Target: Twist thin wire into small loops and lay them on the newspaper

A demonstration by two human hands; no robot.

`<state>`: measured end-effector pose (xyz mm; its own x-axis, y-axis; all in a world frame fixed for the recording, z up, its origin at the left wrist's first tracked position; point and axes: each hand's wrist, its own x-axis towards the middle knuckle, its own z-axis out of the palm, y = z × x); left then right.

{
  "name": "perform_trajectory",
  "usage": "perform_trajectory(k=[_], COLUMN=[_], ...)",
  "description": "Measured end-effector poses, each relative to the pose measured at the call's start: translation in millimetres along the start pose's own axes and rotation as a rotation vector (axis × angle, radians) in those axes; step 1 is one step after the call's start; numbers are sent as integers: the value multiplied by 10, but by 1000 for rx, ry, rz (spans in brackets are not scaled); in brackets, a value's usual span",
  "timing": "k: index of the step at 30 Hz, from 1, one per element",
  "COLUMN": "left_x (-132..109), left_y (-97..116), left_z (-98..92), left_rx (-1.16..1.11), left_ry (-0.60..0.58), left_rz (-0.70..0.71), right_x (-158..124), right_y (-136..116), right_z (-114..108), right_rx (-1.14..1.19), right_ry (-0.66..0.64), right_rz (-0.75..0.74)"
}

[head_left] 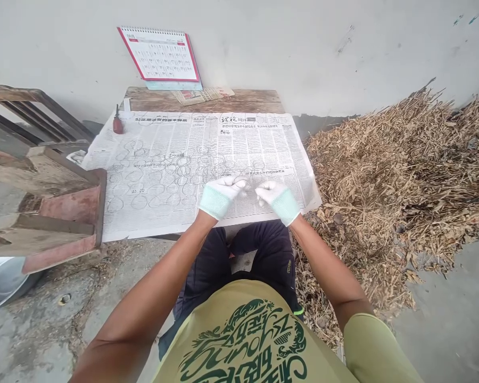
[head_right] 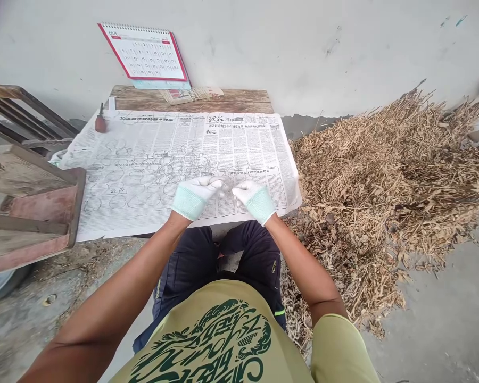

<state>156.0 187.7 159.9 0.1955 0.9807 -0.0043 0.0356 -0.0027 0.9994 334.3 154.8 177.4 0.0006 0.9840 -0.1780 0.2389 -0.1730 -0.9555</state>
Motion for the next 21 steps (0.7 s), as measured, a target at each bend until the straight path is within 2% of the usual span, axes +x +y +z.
perform_trajectory(k=[8,21], left_x=[-27,20], left_y=[53,-120], left_z=[31,25], left_rx=[39,46], left_ry=[-24,-119], left_rz=[16,-51], right_x=[-40,-10], right_y=[-32,35], right_z=[-13,32], right_rx=[-41,54], right_ry=[-96,-118], right_rz=[-31,-102])
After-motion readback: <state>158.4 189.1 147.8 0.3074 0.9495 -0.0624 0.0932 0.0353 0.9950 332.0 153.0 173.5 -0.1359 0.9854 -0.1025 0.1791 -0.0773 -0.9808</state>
